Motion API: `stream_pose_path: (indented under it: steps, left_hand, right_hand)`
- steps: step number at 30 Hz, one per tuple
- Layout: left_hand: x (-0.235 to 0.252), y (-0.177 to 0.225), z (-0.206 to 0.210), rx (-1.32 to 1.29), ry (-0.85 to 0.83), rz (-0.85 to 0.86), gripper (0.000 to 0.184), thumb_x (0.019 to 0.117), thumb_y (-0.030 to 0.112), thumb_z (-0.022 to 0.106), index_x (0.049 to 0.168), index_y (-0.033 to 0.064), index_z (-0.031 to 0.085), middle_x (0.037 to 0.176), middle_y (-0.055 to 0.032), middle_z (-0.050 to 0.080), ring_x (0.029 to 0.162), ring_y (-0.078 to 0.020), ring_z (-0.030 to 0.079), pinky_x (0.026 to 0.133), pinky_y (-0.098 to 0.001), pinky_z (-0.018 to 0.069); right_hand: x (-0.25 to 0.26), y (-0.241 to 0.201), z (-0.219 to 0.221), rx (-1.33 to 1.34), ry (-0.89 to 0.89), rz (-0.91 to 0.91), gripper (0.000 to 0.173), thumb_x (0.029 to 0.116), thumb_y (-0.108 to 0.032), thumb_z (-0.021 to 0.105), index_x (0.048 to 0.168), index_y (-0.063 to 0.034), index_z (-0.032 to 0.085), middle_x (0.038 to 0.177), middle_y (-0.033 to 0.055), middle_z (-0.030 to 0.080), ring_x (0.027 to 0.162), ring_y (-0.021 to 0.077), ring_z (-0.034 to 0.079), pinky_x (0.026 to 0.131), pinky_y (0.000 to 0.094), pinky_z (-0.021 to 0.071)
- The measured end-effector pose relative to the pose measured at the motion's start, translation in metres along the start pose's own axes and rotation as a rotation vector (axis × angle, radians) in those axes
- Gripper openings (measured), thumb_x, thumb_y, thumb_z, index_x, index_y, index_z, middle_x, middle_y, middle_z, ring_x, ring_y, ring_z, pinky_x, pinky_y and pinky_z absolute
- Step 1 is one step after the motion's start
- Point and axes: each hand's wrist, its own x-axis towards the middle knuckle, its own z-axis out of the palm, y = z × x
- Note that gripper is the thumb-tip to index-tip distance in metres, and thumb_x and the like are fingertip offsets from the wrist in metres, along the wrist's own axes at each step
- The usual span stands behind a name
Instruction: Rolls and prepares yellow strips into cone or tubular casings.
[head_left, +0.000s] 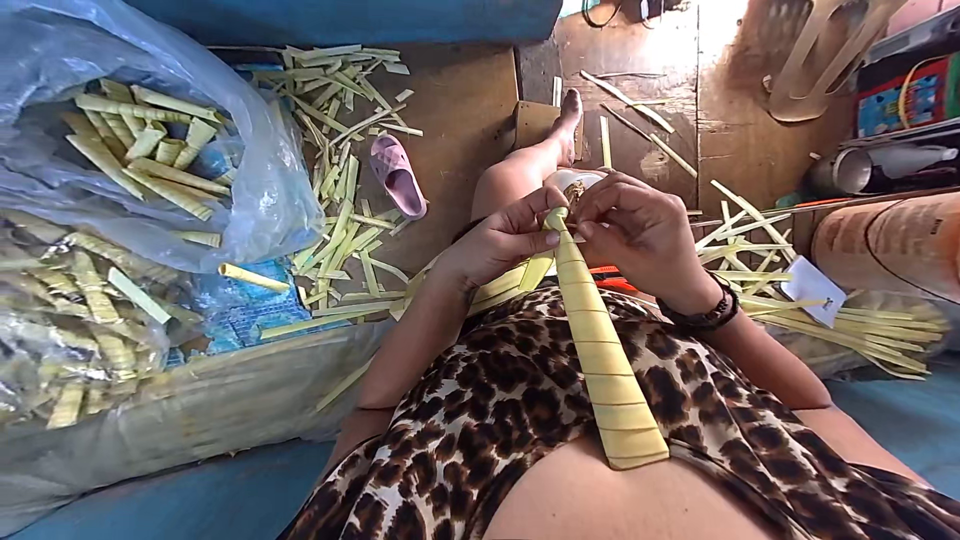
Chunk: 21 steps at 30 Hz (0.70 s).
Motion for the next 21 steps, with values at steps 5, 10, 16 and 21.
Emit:
stream_pose_path:
  steps: [5,10,16,21]
  left_hand:
    - [0.003,0.003,0.017,0.183,-0.010,-0.014,0.026,0.1002,0.001,0.050,0.122,0.0134,0.056,0.100,0.0063,0.068,0.092,-0.0033,0.065,0.086,-0.0243,0.0553]
    - [0.006,0.002,0.032,0.292,0.018,-0.045,0.025,0.1001,-0.002,0.050,0.122,0.0094,0.053,0.097,0.0055,0.066,0.086,-0.0007,0.064,0.080,-0.0203,0.0543]
    - [0.005,-0.009,0.032,0.262,0.129,-0.033,0.018,0.0976,-0.002,0.058,0.110,0.0108,0.059,0.094,0.0053,0.069,0.085,-0.0022,0.067,0.079,-0.0213,0.0571]
    - [-0.007,0.011,0.013,0.528,0.388,0.061,0.012,0.0993,0.009,0.060,0.111,0.0117,0.063,0.109,0.0037,0.067,0.101,-0.0077,0.065,0.089,-0.0297,0.0574]
  right_hand:
    - [-0.002,-0.002,-0.007,-0.084,0.004,-0.014,0.004,0.0928,0.001,0.066,0.097,0.0004,0.068,0.100,0.0074,0.066,0.091,0.0101,0.067,0.081,0.0240,0.0597]
    - [-0.013,-0.002,-0.005,-0.164,0.068,-0.088,0.003,0.0908,0.001,0.066,0.092,-0.0009,0.068,0.097,0.0074,0.068,0.097,0.0135,0.066,0.089,0.0283,0.0568]
    - [-0.017,0.021,-0.011,0.071,0.064,-0.056,0.002,0.0911,0.001,0.071,0.092,0.0026,0.071,0.098,0.0066,0.069,0.091,0.0077,0.070,0.083,0.0247,0.0625]
    - [-0.043,0.078,-0.024,-0.306,-0.208,0.259,0.018,0.0876,-0.015,0.078,0.100,-0.0014,0.074,0.099,0.0136,0.071,0.089,0.0242,0.070,0.080,0.0460,0.0604]
